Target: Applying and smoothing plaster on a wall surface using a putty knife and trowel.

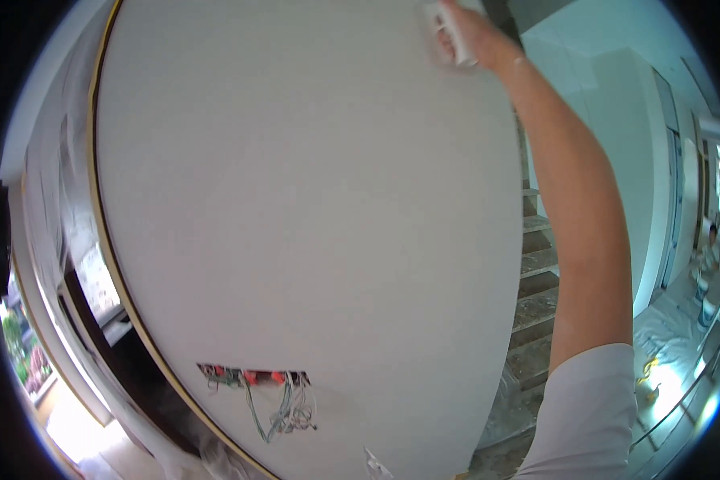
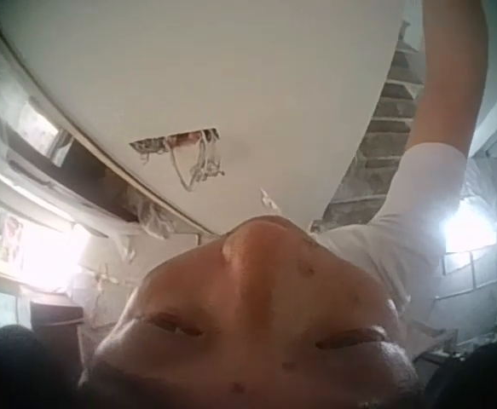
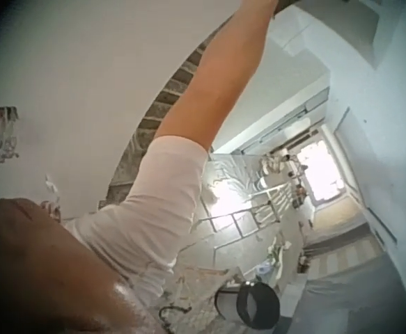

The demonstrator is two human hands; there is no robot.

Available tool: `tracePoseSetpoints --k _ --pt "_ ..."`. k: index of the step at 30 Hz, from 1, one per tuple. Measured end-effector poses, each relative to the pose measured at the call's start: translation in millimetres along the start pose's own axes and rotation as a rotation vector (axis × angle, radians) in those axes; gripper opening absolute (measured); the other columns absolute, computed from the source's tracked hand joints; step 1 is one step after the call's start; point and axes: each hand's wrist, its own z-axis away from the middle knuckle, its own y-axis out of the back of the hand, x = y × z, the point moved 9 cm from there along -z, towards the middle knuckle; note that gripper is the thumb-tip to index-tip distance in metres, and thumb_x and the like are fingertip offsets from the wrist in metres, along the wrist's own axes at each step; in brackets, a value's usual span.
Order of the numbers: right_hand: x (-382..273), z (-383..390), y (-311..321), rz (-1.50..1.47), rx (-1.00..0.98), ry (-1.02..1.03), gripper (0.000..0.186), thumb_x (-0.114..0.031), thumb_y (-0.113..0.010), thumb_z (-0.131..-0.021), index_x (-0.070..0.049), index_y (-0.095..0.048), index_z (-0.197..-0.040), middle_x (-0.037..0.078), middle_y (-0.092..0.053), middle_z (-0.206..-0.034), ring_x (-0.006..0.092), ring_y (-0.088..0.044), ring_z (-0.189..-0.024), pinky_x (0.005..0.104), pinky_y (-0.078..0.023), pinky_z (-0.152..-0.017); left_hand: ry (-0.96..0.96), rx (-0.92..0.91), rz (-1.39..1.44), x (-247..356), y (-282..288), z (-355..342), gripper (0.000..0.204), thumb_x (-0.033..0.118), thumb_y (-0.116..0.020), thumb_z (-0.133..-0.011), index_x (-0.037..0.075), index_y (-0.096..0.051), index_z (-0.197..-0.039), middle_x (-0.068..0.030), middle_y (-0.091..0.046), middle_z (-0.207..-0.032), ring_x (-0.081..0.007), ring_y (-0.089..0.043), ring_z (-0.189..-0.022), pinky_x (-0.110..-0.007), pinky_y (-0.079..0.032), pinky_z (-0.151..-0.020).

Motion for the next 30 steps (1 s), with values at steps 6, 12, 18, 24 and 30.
tracePoseSetpoints --k 6,12,18,24,30 --pt "49.9 86.5 -196.7 0.214 -0.410 -0.052 0.061 -0.067 -0.043 -0.092 -0.013 -0.054 -0.067 0.001 -0.048 -0.054 0.0126 -0.048 -0.043 0.0290 -0.038 -0.039 -0.010 0.029 0.030 -61.5 -6.4 25.0 0.020 0.025 -0.067 -0.091 0.012 -0.061 -0.105 -0.0048 -0.065 -0.088 -0.0179 -0.063 -0.084 -0.039 -0.056 -0.076" --pt "154.7 282.3 -253.7 0.505 -0.720 0.000 0.047 -0.051 -0.048 -0.098 -0.009 -0.054 -0.078 0.001 -0.049 -0.052 0.0119 -0.050 -0.041 0.0290 -0.040 -0.038 0.151 -0.404 0.030 -29.1 -31.1 54.2 0.034 0.035 -0.054 -0.098 0.003 -0.066 -0.094 -0.0098 -0.065 -0.083 -0.0199 -0.059 -0.067 -0.033 -0.046 -0.056" --pt "99.4 199.0 -216.6 0.118 -0.285 -0.160 0.056 -0.061 -0.046 -0.094 -0.010 -0.051 -0.071 0.002 -0.047 -0.050 0.0118 -0.048 -0.039 0.0272 -0.040 -0.038 0.175 -0.379 -0.048 -10.5 -18.3 77.2 0.031 0.031 -0.058 -0.097 0.001 -0.066 -0.094 -0.0078 -0.065 -0.082 -0.0164 -0.061 -0.067 -0.029 -0.048 -0.058" --pt "237.7 385.9 -284.6 0.226 -0.559 -0.184 0.039 -0.043 -0.056 -0.096 -0.005 -0.054 -0.086 0.004 -0.052 -0.057 0.0139 -0.052 -0.046 0.0306 -0.041 -0.043 0.159 -0.343 -0.093 -5.1 -10.6 78.5 0.033 0.036 -0.062 -0.094 0.003 -0.067 -0.091 -0.0082 -0.067 -0.081 -0.0155 -0.063 -0.065 -0.030 -0.051 -0.056" --pt "348.4 534.4 -189.2 0.516 -0.657 0.034 0.035 -0.036 -0.059 -0.094 -0.004 -0.056 -0.107 0.008 -0.056 -0.069 0.0195 -0.058 -0.057 0.0333 -0.044 -0.051 0.149 -0.247 0.020 3.9 46.2 118.3 0.036 0.037 -0.060 -0.095 0.002 -0.066 -0.088 -0.0088 -0.067 -0.079 -0.0157 -0.062 -0.062 -0.029 -0.049 -0.054"
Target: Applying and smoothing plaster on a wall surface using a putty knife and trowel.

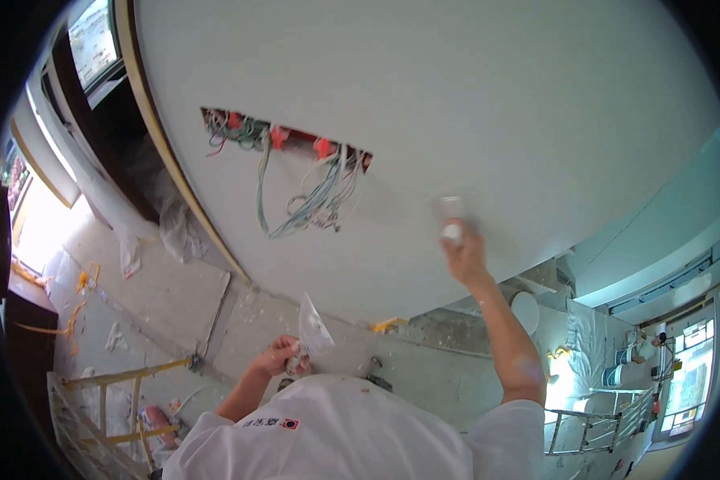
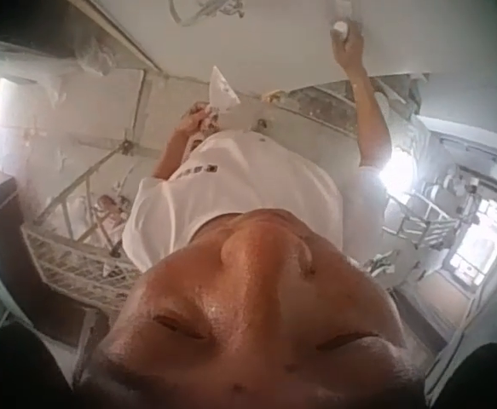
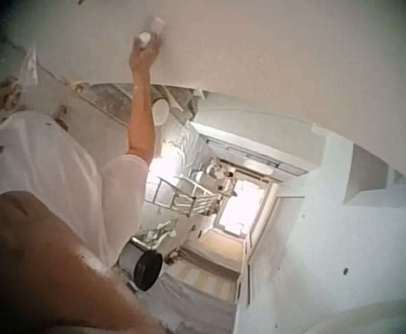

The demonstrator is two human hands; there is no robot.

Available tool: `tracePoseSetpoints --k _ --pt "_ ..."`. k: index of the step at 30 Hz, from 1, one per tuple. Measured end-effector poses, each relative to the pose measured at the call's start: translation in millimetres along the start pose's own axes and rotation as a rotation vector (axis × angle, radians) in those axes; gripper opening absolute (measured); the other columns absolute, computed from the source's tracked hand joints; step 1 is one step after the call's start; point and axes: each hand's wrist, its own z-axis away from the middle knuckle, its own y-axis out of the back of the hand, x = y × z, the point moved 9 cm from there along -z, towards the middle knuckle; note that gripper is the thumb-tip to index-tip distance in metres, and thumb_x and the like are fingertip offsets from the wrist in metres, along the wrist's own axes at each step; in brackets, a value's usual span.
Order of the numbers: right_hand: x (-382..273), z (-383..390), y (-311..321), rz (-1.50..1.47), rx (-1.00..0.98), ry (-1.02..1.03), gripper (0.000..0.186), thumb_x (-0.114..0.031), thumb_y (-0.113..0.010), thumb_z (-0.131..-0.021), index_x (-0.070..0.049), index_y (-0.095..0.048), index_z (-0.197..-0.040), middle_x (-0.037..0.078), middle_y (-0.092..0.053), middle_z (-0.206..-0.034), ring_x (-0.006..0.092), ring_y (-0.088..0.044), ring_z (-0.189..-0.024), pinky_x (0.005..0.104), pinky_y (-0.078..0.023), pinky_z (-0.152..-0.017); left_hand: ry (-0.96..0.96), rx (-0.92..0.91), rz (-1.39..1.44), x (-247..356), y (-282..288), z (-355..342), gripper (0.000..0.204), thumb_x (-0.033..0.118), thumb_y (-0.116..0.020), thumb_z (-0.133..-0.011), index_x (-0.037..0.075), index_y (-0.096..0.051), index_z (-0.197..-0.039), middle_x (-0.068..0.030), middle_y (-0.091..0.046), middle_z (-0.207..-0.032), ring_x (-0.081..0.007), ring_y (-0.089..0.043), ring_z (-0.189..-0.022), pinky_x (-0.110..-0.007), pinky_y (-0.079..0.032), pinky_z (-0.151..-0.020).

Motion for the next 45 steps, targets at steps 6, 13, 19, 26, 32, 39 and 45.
tracePoseSetpoints --k 6,13,19,26,32,39,45 --pt "44.9 47.2 -84.3 -0.261 0.198 -0.396 0.031 -0.029 -0.059 -0.092 -0.007 -0.054 -0.113 0.017 -0.063 -0.092 0.0371 -0.064 -0.073 0.0433 -0.050 -0.065 -0.092 0.167 0.119 -6.1 62.6 25.4 0.038 0.040 -0.060 -0.094 0.003 -0.063 -0.085 -0.0077 -0.063 -0.072 -0.0158 -0.059 -0.057 -0.029 -0.046 -0.048" --pt "76.8 134.0 -102.2 0.018 0.359 -0.322 0.039 -0.023 -0.055 -0.096 -0.004 -0.043 -0.127 0.017 -0.062 -0.100 0.0315 -0.065 -0.087 0.0402 -0.050 -0.072 -0.144 0.786 -0.160 -9.7 156.2 71.5 0.024 0.027 -0.068 -0.091 0.008 -0.057 -0.082 -0.0017 -0.054 -0.062 -0.0109 -0.052 -0.048 -0.026 -0.042 -0.043" --pt "47.5 101.7 -76.5 -0.336 0.842 -0.475 0.038 -0.033 -0.044 -0.102 -0.002 -0.044 -0.125 0.010 -0.061 -0.102 0.0190 -0.059 -0.079 0.0327 -0.050 -0.068 -0.112 1.244 -0.415 36.3 219.5 132.5 0.031 0.034 -0.068 -0.089 0.010 -0.054 -0.076 -0.0027 -0.055 -0.059 -0.0098 -0.049 -0.045 -0.027 -0.039 -0.041" --pt "64.6 122.8 -144.8 -0.142 0.684 -0.463 0.040 -0.032 -0.044 -0.102 0.001 -0.045 -0.125 0.015 -0.060 -0.106 0.0214 -0.060 -0.083 0.0347 -0.050 -0.069 0.028 0.948 -1.277 -86.0 304.2 163.5 0.048 0.047 -0.072 -0.079 0.003 -0.070 -0.096 -0.0177 -0.070 -0.089 -0.0295 -0.068 -0.088 -0.042 -0.051 -0.079" --pt "51.2 125.5 -234.4 -0.274 0.930 -0.668 0.038 -0.028 -0.040 -0.101 0.002 -0.050 -0.122 0.014 -0.058 -0.102 0.0180 -0.057 -0.080 0.0286 -0.048 -0.068 0.397 0.872 -1.134 -6.1 386.9 187.9 0.037 0.040 -0.075 -0.078 0.006 -0.072 -0.093 -0.0147 -0.071 -0.083 -0.0232 -0.069 -0.081 -0.039 -0.052 -0.074" --pt "17.2 90.6 -367.9 -0.081 0.616 -0.437 0.031 -0.015 -0.042 -0.097 0.002 -0.051 -0.121 0.014 -0.055 -0.113 0.0221 -0.058 -0.096 0.0346 -0.047 -0.083 0.471 0.752 -0.684 23.8 511.0 232.0 0.034 0.038 -0.078 -0.081 0.006 -0.069 -0.086 -0.0025 -0.062 -0.067 -0.0104 -0.055 -0.054 -0.029 -0.044 -0.049" --pt "29.9 101.0 -346.1 -0.137 0.711 -0.338 0.044 -0.038 -0.041 -0.101 -0.001 -0.049 -0.122 0.006 -0.057 -0.100 0.0146 -0.057 -0.083 0.0286 -0.047 -0.067 -0.477 0.906 -0.340 180.1 618.2 141.3 0.023 0.026 -0.064 -0.093 0.010 -0.054 -0.082 -0.0033 -0.057 -0.063 -0.0132 -0.053 -0.051 -0.030 -0.042 -0.045"
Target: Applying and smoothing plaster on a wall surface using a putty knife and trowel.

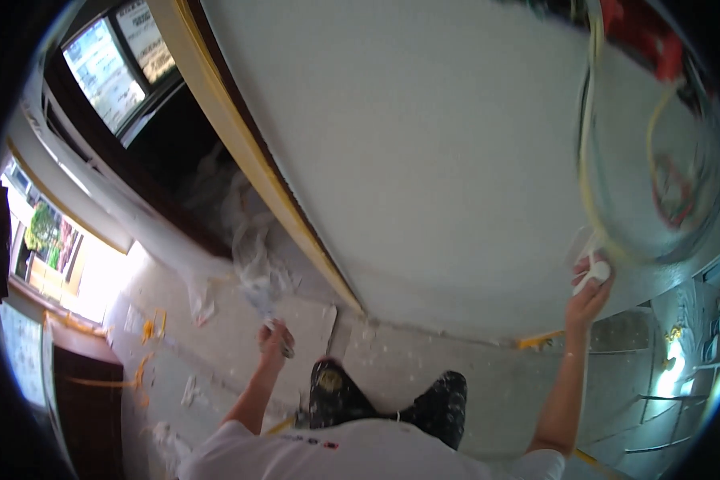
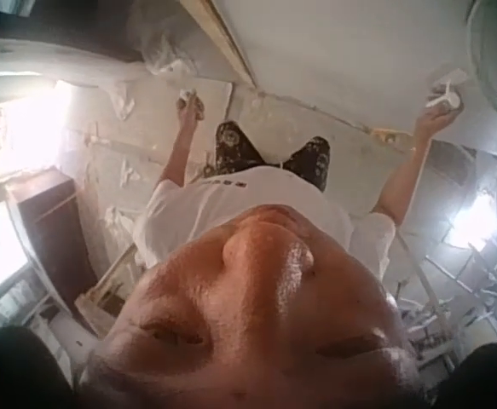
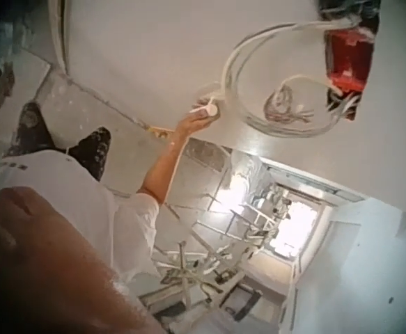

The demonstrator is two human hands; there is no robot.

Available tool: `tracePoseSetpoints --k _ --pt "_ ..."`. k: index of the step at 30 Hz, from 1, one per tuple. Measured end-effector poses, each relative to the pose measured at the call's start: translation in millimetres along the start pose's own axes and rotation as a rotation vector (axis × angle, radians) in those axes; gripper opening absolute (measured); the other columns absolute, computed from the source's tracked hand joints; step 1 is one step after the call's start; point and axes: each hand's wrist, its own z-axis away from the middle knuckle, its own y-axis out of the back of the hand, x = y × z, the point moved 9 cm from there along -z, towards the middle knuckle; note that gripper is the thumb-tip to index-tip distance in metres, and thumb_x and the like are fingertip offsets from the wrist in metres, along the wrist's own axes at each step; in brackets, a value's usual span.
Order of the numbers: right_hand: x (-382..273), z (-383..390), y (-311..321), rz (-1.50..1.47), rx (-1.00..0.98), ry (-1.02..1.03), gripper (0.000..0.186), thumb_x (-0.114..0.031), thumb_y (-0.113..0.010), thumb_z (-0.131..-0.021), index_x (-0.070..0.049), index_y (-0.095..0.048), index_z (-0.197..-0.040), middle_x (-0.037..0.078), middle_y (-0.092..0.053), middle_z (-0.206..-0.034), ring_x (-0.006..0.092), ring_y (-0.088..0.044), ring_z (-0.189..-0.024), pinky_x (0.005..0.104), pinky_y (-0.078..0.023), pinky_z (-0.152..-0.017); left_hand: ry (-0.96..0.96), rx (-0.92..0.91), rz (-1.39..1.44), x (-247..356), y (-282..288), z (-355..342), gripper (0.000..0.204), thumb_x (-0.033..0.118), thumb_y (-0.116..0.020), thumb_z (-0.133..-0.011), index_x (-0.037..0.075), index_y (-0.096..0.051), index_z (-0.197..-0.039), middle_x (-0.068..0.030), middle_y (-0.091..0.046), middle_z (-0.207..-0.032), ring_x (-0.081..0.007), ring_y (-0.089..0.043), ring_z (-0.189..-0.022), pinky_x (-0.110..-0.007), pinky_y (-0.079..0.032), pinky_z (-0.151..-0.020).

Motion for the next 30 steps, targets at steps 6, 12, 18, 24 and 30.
tracePoseSetpoints --k 6,12,18,24,30 --pt "-50.0 75.7 -138.4 -0.108 -0.301 -0.014 0.039 -0.037 -0.041 -0.102 -0.004 -0.046 -0.123 0.002 -0.055 -0.087 0.0106 -0.052 -0.073 0.0258 -0.043 -0.058 -0.737 -0.206 0.044 117.2 -35.9 -76.2 0.025 0.027 -0.053 -0.098 0.004 -0.059 -0.092 -0.0072 -0.063 -0.088 -0.0141 -0.058 -0.083 -0.029 -0.044 -0.077" --pt "-108.7 76.6 -176.8 -0.132 -0.063 0.143 0.030 -0.030 -0.039 -0.104 -0.003 -0.052 -0.108 0.003 -0.053 -0.071 0.0116 -0.051 -0.059 0.0298 -0.042 -0.050 -0.987 -0.338 0.350 143.2 -114.1 -78.5 0.042 0.033 -0.048 -0.100 -0.002 -0.059 -0.120 -0.0093 -0.062 -0.116 -0.0183 -0.055 -0.110 -0.032 -0.039 -0.098" --pt "-250.3 -38.3 -223.6 0.030 0.008 0.388 0.049 -0.045 -0.040 -0.100 0.002 -0.052 -0.104 0.022 -0.064 -0.076 0.0430 -0.062 -0.068 0.0485 -0.048 -0.060 -0.913 -0.430 0.729 165.7 -147.7 -85.4 0.033 0.031 -0.048 -0.101 0.000 -0.057 -0.102 -0.0078 -0.061 -0.103 -0.0140 -0.054 -0.100 -0.030 -0.041 -0.091" --pt "-270.7 -0.8 -304.7 0.037 -0.215 0.414 0.052 -0.045 -0.038 -0.100 0.005 -0.049 -0.097 0.031 -0.062 -0.080 0.0520 -0.058 -0.079 0.0527 -0.047 -0.068 -1.118 -0.241 0.722 151.2 -140.0 -98.8 0.029 0.029 -0.050 -0.100 0.001 -0.058 -0.102 -0.0069 -0.062 -0.101 -0.0144 -0.056 -0.096 -0.029 -0.043 -0.089" --pt "-331.9 -69.6 -290.2 -0.258 -0.229 0.304 0.051 -0.049 -0.042 -0.099 0.001 -0.053 -0.100 0.009 -0.060 -0.075 0.0196 -0.067 -0.062 0.0371 -0.053 -0.055 -1.157 -0.103 0.542 156.1 -146.7 -86.2 0.035 0.032 -0.047 -0.102 -0.001 -0.057 -0.104 -0.0066 -0.061 -0.102 -0.0117 -0.055 -0.092 -0.026 -0.044 -0.085"
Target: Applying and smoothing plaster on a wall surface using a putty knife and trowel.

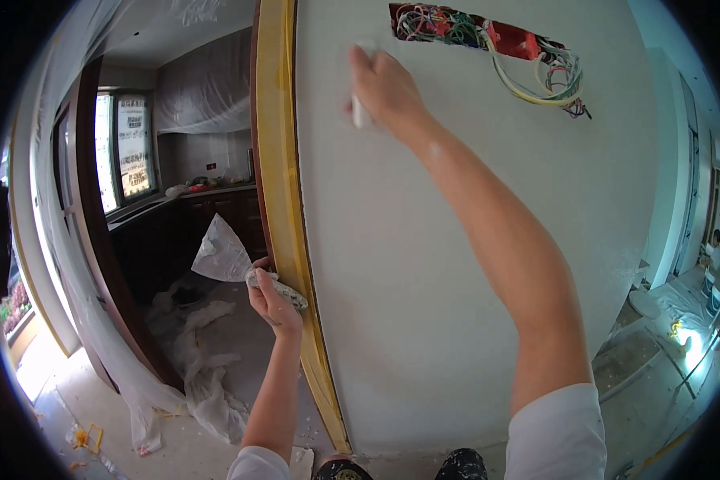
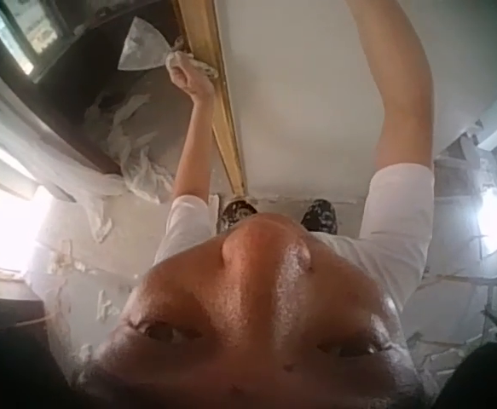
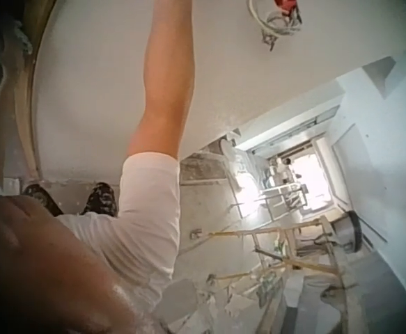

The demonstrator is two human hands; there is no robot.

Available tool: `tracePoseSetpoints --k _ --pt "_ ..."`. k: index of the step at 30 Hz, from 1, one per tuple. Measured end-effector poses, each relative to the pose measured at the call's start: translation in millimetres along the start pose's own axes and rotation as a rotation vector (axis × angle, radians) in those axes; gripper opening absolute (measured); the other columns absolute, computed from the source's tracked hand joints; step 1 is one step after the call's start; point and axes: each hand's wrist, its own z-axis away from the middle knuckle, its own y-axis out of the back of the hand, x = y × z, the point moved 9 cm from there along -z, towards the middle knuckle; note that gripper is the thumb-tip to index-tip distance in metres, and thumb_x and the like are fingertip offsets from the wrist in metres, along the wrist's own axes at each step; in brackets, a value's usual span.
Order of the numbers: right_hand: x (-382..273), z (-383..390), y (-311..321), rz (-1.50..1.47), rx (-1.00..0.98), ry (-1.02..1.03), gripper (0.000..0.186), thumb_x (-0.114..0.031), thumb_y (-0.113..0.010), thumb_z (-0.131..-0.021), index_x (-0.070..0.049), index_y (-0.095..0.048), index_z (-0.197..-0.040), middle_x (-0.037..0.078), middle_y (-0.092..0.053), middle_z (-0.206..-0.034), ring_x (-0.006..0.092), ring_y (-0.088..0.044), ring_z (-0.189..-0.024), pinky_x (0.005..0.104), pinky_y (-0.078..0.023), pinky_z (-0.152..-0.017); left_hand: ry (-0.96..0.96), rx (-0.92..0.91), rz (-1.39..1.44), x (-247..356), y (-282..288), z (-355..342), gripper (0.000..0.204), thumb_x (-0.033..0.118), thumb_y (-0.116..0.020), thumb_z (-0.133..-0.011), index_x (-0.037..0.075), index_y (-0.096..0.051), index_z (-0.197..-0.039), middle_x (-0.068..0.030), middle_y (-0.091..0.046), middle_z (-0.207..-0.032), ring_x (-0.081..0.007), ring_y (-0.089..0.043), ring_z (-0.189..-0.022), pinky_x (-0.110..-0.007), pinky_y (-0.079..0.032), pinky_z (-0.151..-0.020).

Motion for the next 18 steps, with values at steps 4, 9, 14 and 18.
tracePoseSetpoints --k 4,9,14,18 --pt "-15.6 -27.2 -41.1 -0.173 -0.086 -0.066 0.050 -0.050 -0.046 -0.098 0.000 -0.053 -0.102 0.008 -0.060 -0.075 0.0194 -0.067 -0.066 0.0338 -0.055 -0.054 -0.022 -0.028 0.022 6.1 -3.4 1.1 0.038 0.032 -0.045 -0.102 -0.003 -0.057 -0.106 -0.0067 -0.060 -0.102 -0.0111 -0.055 -0.090 -0.025 -0.044 -0.083" --pt "-52.9 -89.3 4.7 -0.161 0.055 0.142 0.050 -0.052 -0.051 -0.096 -0.002 -0.056 -0.098 0.010 -0.064 -0.071 0.0207 -0.069 -0.065 0.0338 -0.055 -0.053 0.016 -0.042 0.111 18.5 -10.3 2.2 0.041 0.028 -0.044 -0.102 -0.009 -0.054 -0.117 -0.0117 -0.063 -0.109 -0.0144 -0.057 -0.097 -0.028 -0.045 -0.087" --pt "-47.1 -75.1 -14.4 -0.128 0.080 0.061 0.053 -0.051 -0.046 -0.097 0.001 -0.058 -0.101 0.012 -0.063 -0.077 0.0227 -0.067 -0.064 0.0366 -0.052 -0.054 0.018 -0.049 0.118 13.8 -12.1 2.5 0.044 0.030 -0.043 -0.102 -0.010 -0.054 -0.120 -0.0121 -0.064 -0.108 -0.0151 -0.059 -0.097 -0.028 -0.045 -0.087" --pt "4.6 19.5 -49.9 -0.025 0.192 0.147 0.051 -0.048 -0.053 -0.093 0.002 -0.060 -0.087 0.015 -0.065 -0.062 0.0278 -0.066 -0.051 0.0379 -0.054 -0.056 0.033 -0.039 0.063 5.5 -14.7 3.4 0.045 0.031 -0.043 -0.103 -0.009 -0.055 -0.118 -0.0120 -0.064 -0.108 -0.0156 -0.060 -0.096 -0.028 -0.046 -0.087"
